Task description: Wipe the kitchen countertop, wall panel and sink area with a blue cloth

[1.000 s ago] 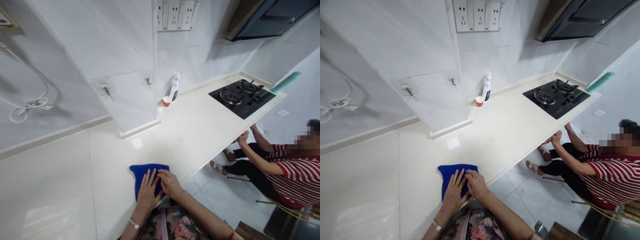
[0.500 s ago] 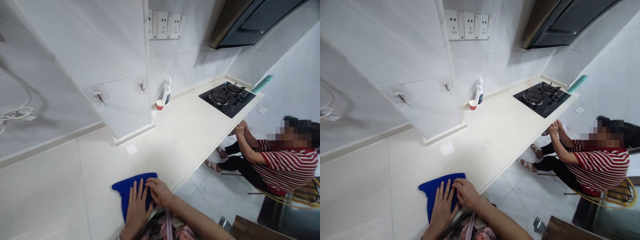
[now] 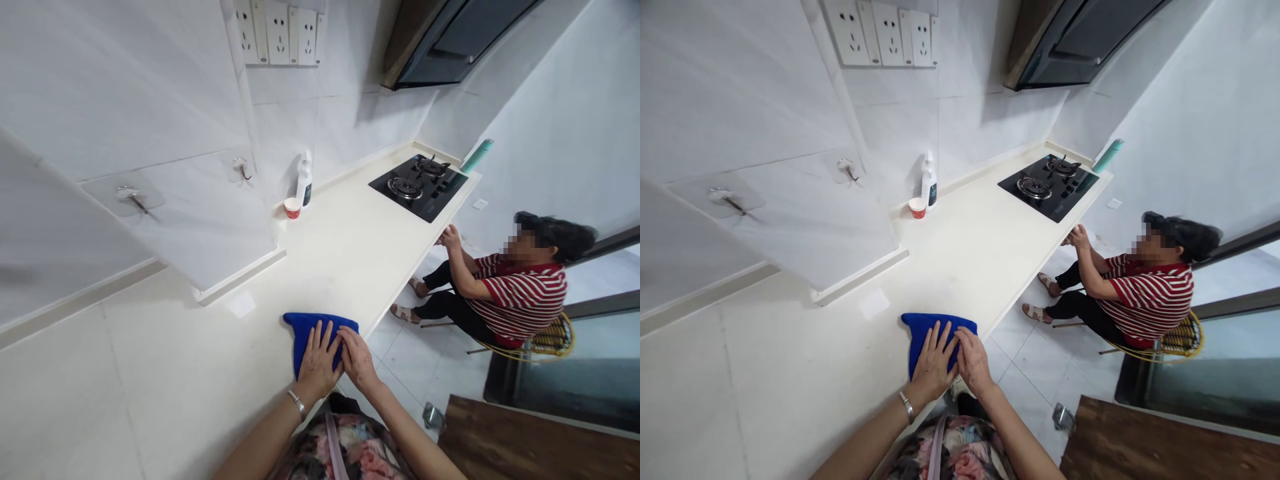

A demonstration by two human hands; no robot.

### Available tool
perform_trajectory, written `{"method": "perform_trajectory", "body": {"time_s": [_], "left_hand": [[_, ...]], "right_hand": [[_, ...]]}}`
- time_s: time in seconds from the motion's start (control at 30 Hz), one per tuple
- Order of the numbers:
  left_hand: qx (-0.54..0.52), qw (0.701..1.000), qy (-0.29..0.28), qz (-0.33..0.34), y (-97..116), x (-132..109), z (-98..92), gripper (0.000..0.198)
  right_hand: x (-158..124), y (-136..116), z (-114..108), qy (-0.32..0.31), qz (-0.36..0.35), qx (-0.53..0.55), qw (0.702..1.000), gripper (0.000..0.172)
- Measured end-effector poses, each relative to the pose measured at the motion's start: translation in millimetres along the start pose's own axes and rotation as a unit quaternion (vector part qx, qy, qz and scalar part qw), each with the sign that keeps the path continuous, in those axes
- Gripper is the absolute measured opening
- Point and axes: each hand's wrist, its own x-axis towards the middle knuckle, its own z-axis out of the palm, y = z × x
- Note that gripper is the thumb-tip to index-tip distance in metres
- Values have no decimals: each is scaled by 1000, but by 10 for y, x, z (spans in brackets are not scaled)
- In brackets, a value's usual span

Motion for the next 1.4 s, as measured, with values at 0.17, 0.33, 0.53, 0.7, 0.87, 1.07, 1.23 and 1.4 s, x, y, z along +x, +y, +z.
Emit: {"method": "perform_trajectory", "body": {"time_s": [0.17, 0.33, 0.53, 0.7, 0.87, 1.07, 1.23, 1.4], "left_hand": [[-69, 997, -16, 19, 35, 423, 164, 68], [-93, 995, -14, 25, -39, 335, 200, 73], [-44, 996, 19, -71, -237, -283, -64, 81], [44, 972, 86, -215, -592, -804, -330, 72], [106, 941, 130, -294, -1027, -1058, -433, 66], [125, 905, 162, -373, -1421, -839, -443, 63], [130, 887, 183, -404, -1684, -388, -400, 59], [155, 886, 218, -380, -1821, -56, -338, 55]], "right_hand": [[206, 257, -32, 20, 46, -113, 992, 52], [255, 153, 68, 32, 20, -139, 990, 46], [-20, 68, 134, 34, -75, -36, 996, 43], [34, 397, 83, 41, -86, -41, 995, 37], [288, 477, 96, 41, -79, -5, 996, 22], [410, 290, 148, 51, -15, -41, 998, 20], [398, 282, 169, 47, -3, -33, 998, 19], [387, 425, 265, 42, 7, -1, 999, 13]]}}
